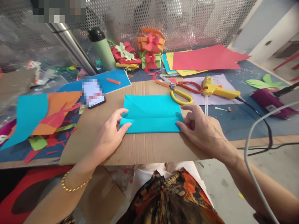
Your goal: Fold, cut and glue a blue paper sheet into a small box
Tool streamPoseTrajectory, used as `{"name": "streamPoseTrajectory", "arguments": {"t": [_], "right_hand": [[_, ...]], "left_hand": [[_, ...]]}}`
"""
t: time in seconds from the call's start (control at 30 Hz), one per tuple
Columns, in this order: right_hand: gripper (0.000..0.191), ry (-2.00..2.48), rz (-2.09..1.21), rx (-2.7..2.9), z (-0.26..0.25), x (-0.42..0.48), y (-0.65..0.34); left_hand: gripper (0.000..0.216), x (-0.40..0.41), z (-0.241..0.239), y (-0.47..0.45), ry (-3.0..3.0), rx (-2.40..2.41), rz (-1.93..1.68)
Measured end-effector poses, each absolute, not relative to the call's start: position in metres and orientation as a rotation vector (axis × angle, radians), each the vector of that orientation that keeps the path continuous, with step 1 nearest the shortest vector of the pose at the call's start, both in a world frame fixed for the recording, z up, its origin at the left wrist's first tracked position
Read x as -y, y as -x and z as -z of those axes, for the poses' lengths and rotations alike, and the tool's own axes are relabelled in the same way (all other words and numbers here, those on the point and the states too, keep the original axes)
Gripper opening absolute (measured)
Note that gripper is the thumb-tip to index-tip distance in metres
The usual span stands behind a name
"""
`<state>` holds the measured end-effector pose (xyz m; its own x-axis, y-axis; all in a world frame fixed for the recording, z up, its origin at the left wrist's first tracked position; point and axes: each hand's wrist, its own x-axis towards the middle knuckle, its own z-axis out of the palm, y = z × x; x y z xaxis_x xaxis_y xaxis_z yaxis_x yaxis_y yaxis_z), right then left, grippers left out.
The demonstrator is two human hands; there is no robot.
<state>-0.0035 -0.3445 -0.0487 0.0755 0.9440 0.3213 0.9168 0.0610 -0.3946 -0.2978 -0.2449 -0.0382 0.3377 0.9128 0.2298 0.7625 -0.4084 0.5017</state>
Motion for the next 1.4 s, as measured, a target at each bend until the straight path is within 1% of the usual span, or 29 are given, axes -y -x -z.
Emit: {"name": "streamPoseTrajectory", "arguments": {"t": [0.13,0.4,0.67,0.97,1.17,1.3,1.4], "right_hand": [[0.039,1.863,-0.081,1.819,0.049,0.344,0.004],[0.047,1.968,-0.080,1.824,0.045,0.343,0.008],[0.050,1.994,-0.089,1.837,0.043,0.343,0.008],[0.043,2.009,-0.003,1.868,0.048,0.345,0.008],[0.041,1.987,0.147,1.852,0.055,0.348,0.007],[0.039,2.006,0.127,1.858,0.052,0.348,0.009],[0.040,2.024,0.120,1.855,0.052,0.348,0.008]], "left_hand": [[0.036,0.243,0.038,0.297,-2.280,-1.526,-0.683],[0.044,0.242,0.033,0.295,-2.237,-1.571,-0.621],[0.050,0.242,0.032,0.294,-2.248,-1.582,-0.607],[0.047,0.244,0.039,0.295,-2.258,-1.529,-0.670],[0.055,0.251,0.040,0.293,-2.276,-1.573,-0.654],[0.064,0.254,0.038,0.294,-2.304,-1.636,-0.598],[0.064,0.254,0.040,0.296,-2.344,-1.618,-0.638]]}}
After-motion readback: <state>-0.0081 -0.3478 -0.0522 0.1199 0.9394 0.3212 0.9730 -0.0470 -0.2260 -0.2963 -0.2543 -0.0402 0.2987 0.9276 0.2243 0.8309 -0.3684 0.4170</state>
